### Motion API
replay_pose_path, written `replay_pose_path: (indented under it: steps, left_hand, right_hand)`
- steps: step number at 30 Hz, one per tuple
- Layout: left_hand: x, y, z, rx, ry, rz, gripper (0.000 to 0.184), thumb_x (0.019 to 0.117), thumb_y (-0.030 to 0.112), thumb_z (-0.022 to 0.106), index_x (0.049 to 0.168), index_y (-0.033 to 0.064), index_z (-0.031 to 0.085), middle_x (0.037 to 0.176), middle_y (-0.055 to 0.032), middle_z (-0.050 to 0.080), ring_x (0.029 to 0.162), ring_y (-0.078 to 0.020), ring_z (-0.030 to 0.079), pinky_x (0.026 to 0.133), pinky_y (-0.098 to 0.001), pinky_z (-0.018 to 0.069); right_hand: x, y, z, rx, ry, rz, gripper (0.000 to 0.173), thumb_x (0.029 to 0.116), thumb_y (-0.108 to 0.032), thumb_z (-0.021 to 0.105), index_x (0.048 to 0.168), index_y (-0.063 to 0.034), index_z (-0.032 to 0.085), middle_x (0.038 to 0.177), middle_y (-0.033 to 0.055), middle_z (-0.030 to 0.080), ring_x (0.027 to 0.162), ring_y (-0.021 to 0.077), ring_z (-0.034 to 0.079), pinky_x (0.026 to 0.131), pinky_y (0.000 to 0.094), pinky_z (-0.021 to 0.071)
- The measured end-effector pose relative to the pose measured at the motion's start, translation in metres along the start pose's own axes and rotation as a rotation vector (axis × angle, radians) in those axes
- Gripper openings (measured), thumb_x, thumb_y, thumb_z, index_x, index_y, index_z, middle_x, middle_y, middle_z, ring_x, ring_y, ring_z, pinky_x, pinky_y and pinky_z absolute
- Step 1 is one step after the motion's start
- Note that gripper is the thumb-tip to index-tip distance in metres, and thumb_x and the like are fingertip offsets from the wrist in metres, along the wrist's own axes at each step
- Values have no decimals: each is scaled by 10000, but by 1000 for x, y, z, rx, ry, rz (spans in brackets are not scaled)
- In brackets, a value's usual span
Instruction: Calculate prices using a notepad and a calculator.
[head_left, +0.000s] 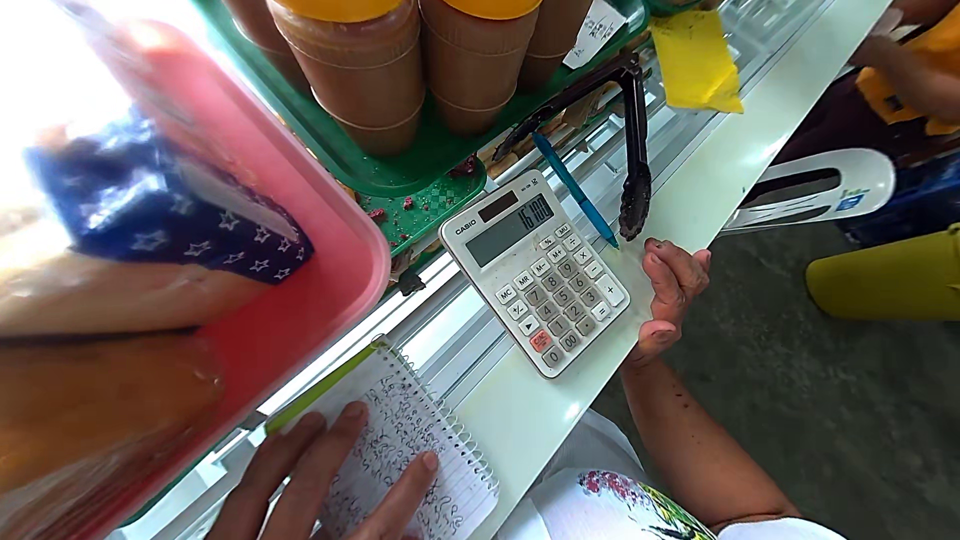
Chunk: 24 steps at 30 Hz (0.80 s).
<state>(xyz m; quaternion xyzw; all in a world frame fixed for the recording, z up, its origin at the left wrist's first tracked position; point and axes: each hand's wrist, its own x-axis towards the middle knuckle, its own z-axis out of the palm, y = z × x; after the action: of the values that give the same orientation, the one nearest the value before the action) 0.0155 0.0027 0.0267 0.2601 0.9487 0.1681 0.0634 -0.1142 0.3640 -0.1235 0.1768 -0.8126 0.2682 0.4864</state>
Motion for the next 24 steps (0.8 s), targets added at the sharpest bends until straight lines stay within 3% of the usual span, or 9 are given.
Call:
replay_pose_path:
  steps: [14,20,24]
  left_hand:
    - [0,1,-2,8,-10,3,357,1022,409,608,1354,294,675,1395,-385,517,1307,-558,471,1092,-583,363]
    - [-2,-3,2,32,18,30,374,1026,439,588,1372,316,659,1409,-366,513,1307,-534,474,1066,-558,379]
    - [-3,-5,3,37,32,51,374,1026,436,590,1376,320,654,1413,-354,519,1303,-521,483,1044,-538,401]
  right_hand:
    - [0,-1,2,7,17,18,699,1034,-671,103,1473,-314,514,1513,-117,497,1491,97,326,1268,476,66]
    - [5,-3,4,19,40,-3,701,1036,-668,123,1457,-277,524,1495,-91,503,1482,92,333,1268,484,68]
    - [6,-3,5,21,55,-13,714,1050,-634,108,1352,-199,587,1410,-20,556,1440,110,390,1263,483,94]
